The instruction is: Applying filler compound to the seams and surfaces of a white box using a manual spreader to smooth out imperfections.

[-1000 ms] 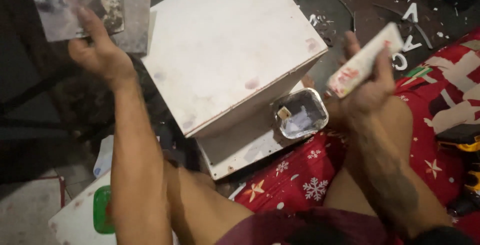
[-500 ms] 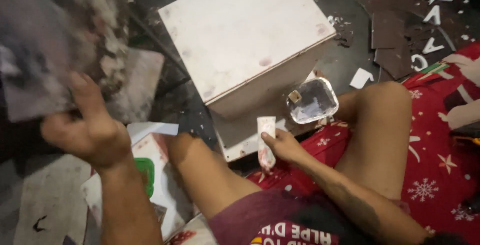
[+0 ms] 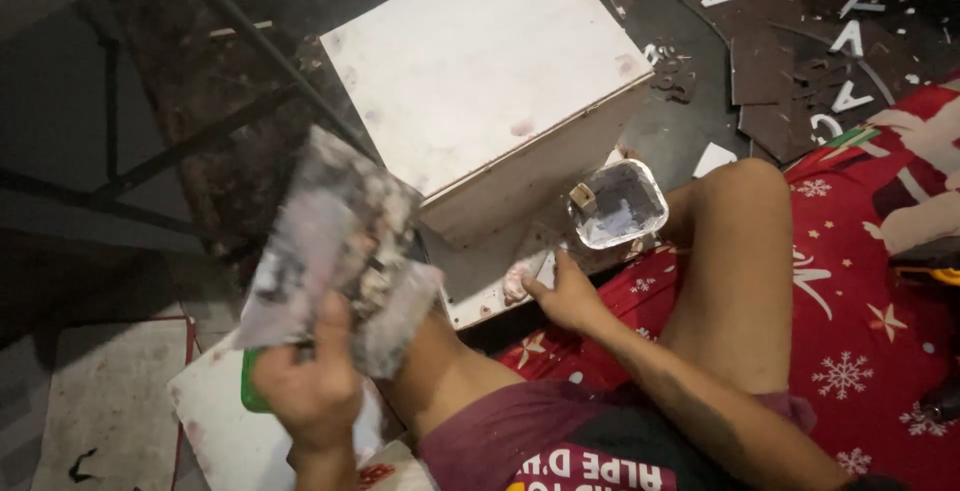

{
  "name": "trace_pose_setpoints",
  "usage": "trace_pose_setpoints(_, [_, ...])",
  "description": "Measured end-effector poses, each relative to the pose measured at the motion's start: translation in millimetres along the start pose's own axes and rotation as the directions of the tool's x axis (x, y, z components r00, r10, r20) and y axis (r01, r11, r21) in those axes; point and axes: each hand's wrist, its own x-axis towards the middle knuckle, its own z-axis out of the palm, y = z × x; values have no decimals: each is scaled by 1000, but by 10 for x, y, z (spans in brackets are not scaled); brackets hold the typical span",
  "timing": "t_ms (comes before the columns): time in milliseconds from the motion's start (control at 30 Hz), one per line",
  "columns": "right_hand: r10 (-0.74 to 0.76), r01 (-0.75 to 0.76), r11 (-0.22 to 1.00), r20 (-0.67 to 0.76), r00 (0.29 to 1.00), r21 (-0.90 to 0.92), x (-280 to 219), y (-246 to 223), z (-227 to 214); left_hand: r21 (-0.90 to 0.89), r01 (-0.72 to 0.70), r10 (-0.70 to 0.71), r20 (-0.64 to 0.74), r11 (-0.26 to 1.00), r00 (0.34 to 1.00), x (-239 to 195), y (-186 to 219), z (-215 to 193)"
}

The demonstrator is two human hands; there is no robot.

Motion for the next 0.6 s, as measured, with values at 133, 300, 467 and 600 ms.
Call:
trace_pose_setpoints(133, [-575,613,790,-339,745,9,-493,-456,-423,-146,211,-190,144,967,971,-312,-134,102])
trace_pose_setpoints(300, [-735,784,620,-324,595,32,-729,-1051,-871,-219,247,-209,183,944,961,-461,-238,211])
trace_pose_setpoints(467, [-655,509,641,63,753,574,-840,-1149,-728,-309,264,-162,319,913,934,-575,-175,295])
trace_pose_setpoints(600, [-426,368,588,-111,898,720,-889,-837,-559,-373,501,-293,488,781,822,-870,-407,461])
